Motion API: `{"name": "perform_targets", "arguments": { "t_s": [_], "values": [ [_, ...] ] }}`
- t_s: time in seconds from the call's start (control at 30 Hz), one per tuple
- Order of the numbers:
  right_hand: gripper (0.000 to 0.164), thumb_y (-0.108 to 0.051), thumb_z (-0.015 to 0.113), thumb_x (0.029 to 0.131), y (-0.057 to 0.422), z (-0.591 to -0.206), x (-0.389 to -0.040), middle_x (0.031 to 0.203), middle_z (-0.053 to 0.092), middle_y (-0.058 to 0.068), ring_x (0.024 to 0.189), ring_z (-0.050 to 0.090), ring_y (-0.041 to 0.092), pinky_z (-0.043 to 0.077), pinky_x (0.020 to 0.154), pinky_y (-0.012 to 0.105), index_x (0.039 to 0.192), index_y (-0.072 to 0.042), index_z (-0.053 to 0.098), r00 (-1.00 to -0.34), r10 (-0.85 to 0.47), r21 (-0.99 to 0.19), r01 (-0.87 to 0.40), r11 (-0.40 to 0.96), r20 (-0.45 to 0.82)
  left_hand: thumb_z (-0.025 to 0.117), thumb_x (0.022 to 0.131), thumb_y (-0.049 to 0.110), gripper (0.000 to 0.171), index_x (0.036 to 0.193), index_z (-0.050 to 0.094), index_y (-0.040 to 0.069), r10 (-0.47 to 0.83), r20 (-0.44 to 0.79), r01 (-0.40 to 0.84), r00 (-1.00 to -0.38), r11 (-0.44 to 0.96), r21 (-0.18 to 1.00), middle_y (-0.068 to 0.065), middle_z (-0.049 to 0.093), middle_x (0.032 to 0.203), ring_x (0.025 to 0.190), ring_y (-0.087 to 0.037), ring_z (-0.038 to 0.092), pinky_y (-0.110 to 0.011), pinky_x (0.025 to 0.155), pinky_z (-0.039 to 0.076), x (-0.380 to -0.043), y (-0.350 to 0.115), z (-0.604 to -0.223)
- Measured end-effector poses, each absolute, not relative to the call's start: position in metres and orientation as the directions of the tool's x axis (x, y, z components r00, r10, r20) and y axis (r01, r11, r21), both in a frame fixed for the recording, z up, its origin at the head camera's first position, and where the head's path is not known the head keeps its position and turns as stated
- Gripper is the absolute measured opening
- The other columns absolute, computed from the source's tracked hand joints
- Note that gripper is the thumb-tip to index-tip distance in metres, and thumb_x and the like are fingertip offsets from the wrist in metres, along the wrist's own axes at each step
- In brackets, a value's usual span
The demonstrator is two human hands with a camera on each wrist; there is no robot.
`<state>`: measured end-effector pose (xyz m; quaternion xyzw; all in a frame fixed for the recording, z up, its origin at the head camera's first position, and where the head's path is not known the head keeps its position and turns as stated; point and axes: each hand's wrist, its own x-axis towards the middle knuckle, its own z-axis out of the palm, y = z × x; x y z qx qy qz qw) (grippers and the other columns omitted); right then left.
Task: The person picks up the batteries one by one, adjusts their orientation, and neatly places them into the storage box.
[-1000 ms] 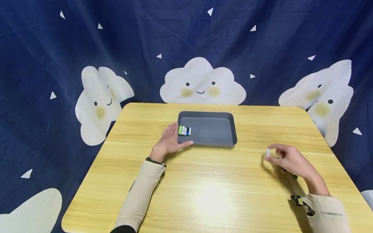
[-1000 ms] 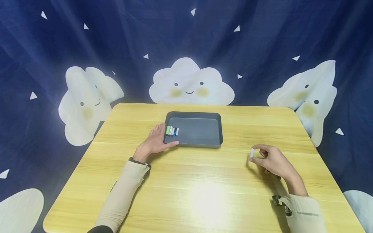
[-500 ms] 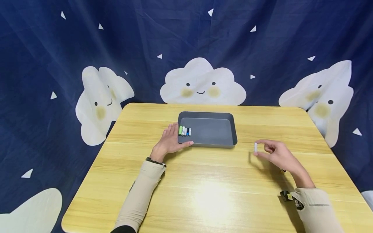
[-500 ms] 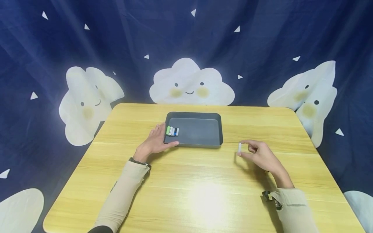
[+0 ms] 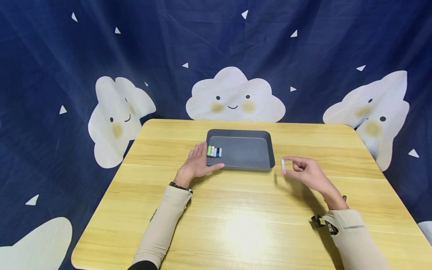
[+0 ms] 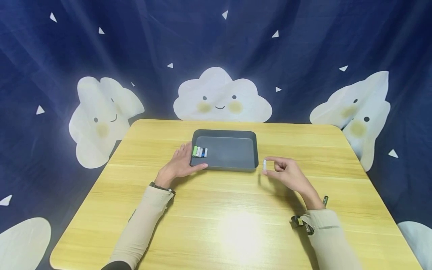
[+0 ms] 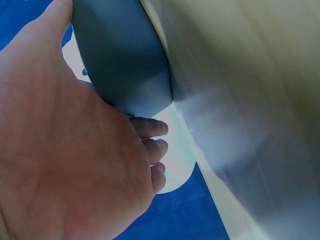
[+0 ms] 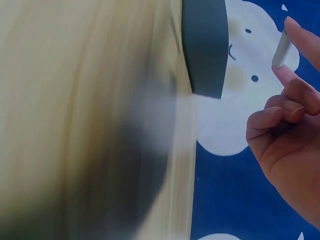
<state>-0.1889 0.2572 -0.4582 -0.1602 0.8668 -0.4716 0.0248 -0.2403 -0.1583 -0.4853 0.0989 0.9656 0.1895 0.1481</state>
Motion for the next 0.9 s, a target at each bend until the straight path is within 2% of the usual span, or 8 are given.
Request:
{"name": "perform_targets", "arguments": {
  "t_s": [0.13,0.47,0.83,0.9],
  "values": [
    [0.048,-0.019,0.080,0.091,0.248,-0.459,-0.196,0.063,0.027,-0.007,0.056,0.026,0.007,0.035,0.058,0.026,0.133,0.001,0.067,-0.942,-0.313,-0.844,-0.263,0.467,0.120,0.053,0.088,0.082,0.126,0.165,-0.011,0.006,0.245,-0.257,0.131,-0.935,0.911,0.392,-0.016,-0.007,0.175,0.164,-0.034,-0.008,-0.051,0.134,0.001,-0.240,-0.158,-0.485],
    [0.046,-0.014,0.081,0.090,0.217,-0.460,-0.214,0.061,0.025,-0.007,0.054,0.023,0.007,0.029,0.053,0.030,0.132,0.001,0.068,-0.936,-0.325,-0.901,-0.252,0.352,0.135,0.052,0.087,0.084,0.127,0.165,-0.009,0.004,0.251,-0.236,0.142,-0.939,0.906,0.399,-0.018,-0.005,0.175,0.164,-0.035,-0.006,-0.050,0.134,0.001,-0.241,-0.159,-0.486],
    [0.045,-0.023,0.083,0.089,0.180,-0.459,-0.232,0.060,0.023,-0.007,0.054,0.017,0.012,0.024,0.054,0.029,0.131,-0.012,0.071,-0.929,-0.360,-0.929,-0.201,0.311,0.081,0.053,0.088,0.081,0.126,0.165,-0.007,0.002,0.256,-0.199,0.170,-0.946,0.915,0.367,-0.018,-0.009,0.175,0.163,-0.032,-0.011,-0.051,0.134,0.003,-0.240,-0.158,-0.486],
    [0.046,-0.023,0.082,0.090,0.175,-0.460,-0.236,0.060,0.021,-0.006,0.054,0.015,0.014,0.023,0.053,0.030,0.133,-0.011,0.070,-0.921,-0.380,-0.926,-0.219,0.308,0.092,0.053,0.087,0.081,0.126,0.165,-0.006,0.002,0.260,-0.192,0.177,-0.946,0.914,0.364,-0.018,-0.009,0.175,0.164,-0.032,-0.010,-0.051,0.134,0.005,-0.241,-0.158,-0.487]
  ]
}}
